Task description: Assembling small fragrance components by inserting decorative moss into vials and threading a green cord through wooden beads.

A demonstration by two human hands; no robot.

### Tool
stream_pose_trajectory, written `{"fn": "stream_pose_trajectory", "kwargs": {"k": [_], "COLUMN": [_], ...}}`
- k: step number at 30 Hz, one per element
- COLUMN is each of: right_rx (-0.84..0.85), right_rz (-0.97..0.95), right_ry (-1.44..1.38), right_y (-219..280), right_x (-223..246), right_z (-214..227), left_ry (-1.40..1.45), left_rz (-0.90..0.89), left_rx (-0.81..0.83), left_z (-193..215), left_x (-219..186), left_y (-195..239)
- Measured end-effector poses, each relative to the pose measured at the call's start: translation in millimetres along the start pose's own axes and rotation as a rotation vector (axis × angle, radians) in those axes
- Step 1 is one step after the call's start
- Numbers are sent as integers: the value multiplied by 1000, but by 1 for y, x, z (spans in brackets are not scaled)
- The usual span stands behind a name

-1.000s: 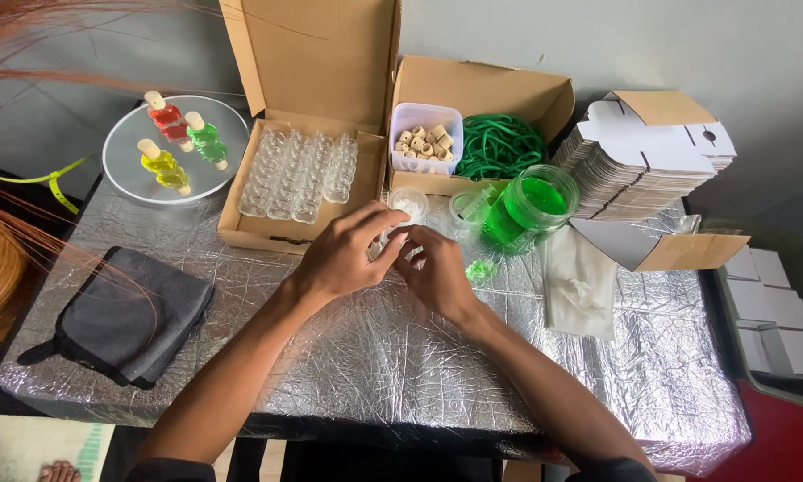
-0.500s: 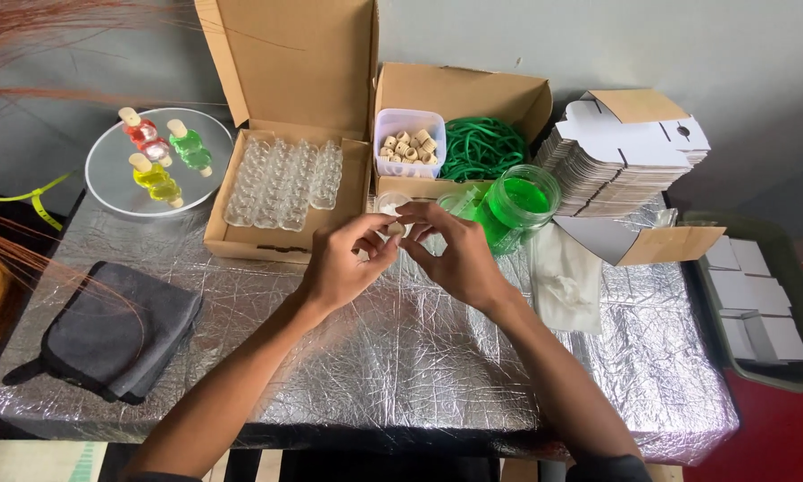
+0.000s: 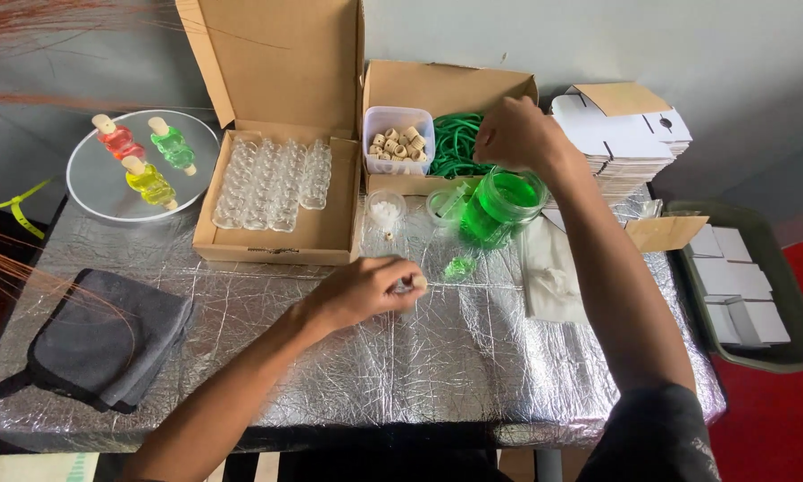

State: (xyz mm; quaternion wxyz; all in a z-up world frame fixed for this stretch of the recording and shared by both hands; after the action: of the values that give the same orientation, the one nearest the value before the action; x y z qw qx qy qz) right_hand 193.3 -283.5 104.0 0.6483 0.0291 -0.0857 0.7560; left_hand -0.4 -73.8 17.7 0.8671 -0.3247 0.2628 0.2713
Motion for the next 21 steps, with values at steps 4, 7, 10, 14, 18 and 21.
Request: {"fn": "stream_pose_trajectory", "kwargs": {"k": [4,7,10,14,18,21], "right_rx": [149,189,244,292,208,11], "right_rz": [-32,-42,-209,-138,-100,-53], "right_ry": [171,267,341,388,95,-64], "right_y": [-48,-75,-80,-65,-27,-26], "right_x": [-16,-25,-21,-16,12,1], "right_z": [-42,-71,-71,-50,29,70], "left_ry": [-43,-103,-72,-77,-83,-27], "left_rz": [5,27,31,104,154,107], "left_rx": [187,288,274,337,453,435], "left_z": [-37,-51,-48,-50,-42,-44], "left_x": [6,6,3,9,-1,4], "left_y": [-1,0,0,0,-1,1]}}
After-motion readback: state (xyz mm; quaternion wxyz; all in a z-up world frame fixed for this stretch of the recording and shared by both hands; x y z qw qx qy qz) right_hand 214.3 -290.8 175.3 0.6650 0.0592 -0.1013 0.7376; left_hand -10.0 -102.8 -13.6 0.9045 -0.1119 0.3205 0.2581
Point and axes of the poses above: each hand's wrist, its own y-axis away from the middle knuckle, its own z-axis out of the back of the hand, x = y × z, the point moved 6 cm from there along -y, towards the middle knuckle
